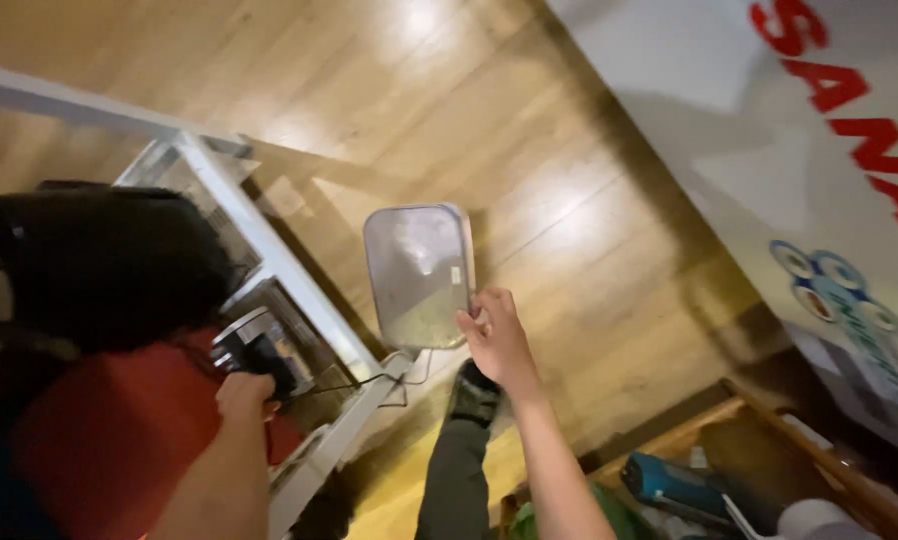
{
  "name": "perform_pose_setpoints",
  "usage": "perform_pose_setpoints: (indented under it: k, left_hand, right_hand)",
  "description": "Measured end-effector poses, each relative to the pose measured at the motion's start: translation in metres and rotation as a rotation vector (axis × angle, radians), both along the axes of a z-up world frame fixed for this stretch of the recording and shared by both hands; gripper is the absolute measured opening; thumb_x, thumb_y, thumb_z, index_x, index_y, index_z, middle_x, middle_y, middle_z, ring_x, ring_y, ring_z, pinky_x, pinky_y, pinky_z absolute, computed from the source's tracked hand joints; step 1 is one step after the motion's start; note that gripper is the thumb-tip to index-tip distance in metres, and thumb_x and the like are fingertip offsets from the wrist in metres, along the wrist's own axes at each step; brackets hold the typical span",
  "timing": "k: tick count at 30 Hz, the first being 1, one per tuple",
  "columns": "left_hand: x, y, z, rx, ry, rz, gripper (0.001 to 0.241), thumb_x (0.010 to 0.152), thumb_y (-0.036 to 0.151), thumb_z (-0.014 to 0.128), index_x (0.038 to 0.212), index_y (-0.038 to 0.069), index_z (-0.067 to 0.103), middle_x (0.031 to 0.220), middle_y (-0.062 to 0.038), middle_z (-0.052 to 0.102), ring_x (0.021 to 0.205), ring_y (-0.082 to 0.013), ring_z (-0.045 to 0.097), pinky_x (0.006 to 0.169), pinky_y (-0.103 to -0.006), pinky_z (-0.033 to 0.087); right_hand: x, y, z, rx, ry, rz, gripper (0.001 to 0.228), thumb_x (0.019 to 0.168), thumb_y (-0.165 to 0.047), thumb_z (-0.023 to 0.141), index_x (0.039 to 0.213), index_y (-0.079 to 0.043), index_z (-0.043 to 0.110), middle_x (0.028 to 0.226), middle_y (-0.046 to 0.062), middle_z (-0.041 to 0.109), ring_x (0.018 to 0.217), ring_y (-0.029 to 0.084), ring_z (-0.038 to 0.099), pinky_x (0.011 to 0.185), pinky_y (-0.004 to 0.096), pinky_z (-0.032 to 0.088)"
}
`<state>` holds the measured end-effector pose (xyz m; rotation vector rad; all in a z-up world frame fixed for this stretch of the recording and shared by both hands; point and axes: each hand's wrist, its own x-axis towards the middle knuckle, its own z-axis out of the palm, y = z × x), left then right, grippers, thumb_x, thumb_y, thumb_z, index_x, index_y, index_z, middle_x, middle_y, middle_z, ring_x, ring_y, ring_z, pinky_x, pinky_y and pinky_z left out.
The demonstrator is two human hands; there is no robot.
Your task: Adding flour, eggs, liquid flavoring, and powdered ingredients into mixing bowls.
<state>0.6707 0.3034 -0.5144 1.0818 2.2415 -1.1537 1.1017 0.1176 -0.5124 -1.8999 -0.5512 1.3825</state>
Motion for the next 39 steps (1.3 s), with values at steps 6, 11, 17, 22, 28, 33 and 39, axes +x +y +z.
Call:
perform_pose_setpoints:
  k: [6,11,17,22,28,33,39]
  left_hand:
    - [0.065,-0.012,0.043,-0.237,0.084,-0.079,0.056,0.114,0.027,0.063,0.162,-0.001,0.075,0.160,-0.013,0.080,0.153,-0.0295,0.068,0.126,-0.0463,0.054]
    - [0.074,-0.021,0.024,-0.074,-0.062,0.064,0.082,0.107,0.050,0.063,0.175,0.009,0.045,0.170,-0.019,0.063,0.159,-0.0374,0.057,0.128,-0.0570,0.048]
    - [0.202,-0.053,0.129,0.132,-0.393,0.119,0.106,0.101,0.079,0.060,0.177,0.008,0.037,0.172,-0.026,0.057,0.162,-0.0450,0.053,0.127,-0.0643,0.048]
    - [0.255,-0.101,0.200,0.188,-0.692,0.010,0.084,0.105,0.072,0.064,0.141,-0.003,0.077,0.139,-0.026,0.079,0.135,-0.0402,0.073,0.113,-0.0545,0.060]
    - [0.219,-0.102,0.197,0.237,-0.874,-0.116,0.075,0.110,0.064,0.061,0.117,-0.004,0.091,0.128,-0.030,0.086,0.137,-0.0452,0.076,0.115,-0.0566,0.060]
    - [0.173,-0.090,0.190,0.289,-0.598,-0.002,0.052,0.099,0.055,0.081,0.113,0.005,0.085,0.088,-0.014,0.087,0.066,-0.0289,0.085,0.067,-0.0460,0.069]
    - [0.106,-0.046,0.083,0.355,-0.477,-0.003,0.085,0.099,0.052,0.077,0.159,-0.006,0.061,0.156,-0.033,0.070,0.149,-0.0446,0.067,0.121,-0.0619,0.056]
  right_hand:
    - [0.017,-0.062,0.024,0.109,0.437,-0.409,0.014,0.118,-0.025,0.070,0.118,-0.012,0.063,0.116,-0.004,0.061,0.091,0.016,0.078,0.081,0.031,0.075]
    - [0.014,-0.068,0.092,0.160,0.612,-0.643,0.010,0.119,-0.024,0.065,0.124,-0.015,0.064,0.109,-0.003,0.068,0.081,0.014,0.080,0.067,0.024,0.074]
    - [0.017,-0.084,0.142,0.426,0.564,-0.776,0.024,0.114,-0.034,0.076,0.130,-0.018,0.068,0.111,-0.003,0.078,0.097,0.015,0.082,0.087,0.038,0.073]
    - [0.049,-0.097,0.241,0.465,0.008,-0.661,0.022,0.115,-0.023,0.082,0.109,-0.015,0.062,0.082,-0.010,0.043,0.073,0.004,0.055,0.067,0.018,0.049]
    - [0.025,-0.105,0.280,0.350,-0.446,-0.627,0.037,0.100,-0.027,0.099,0.110,-0.007,0.069,0.109,0.024,0.069,0.102,0.049,0.077,0.089,0.054,0.060]
    - [0.003,-0.111,0.203,-0.047,-0.276,-0.398,0.030,0.102,-0.047,0.094,0.096,-0.026,0.074,0.118,0.005,0.073,0.087,0.032,0.087,0.088,0.043,0.065]
    - [-0.074,-0.096,0.080,0.061,-0.240,-0.274,0.031,0.100,-0.034,0.089,0.103,-0.011,0.068,0.109,0.024,0.074,0.120,0.045,0.075,0.105,0.056,0.055]
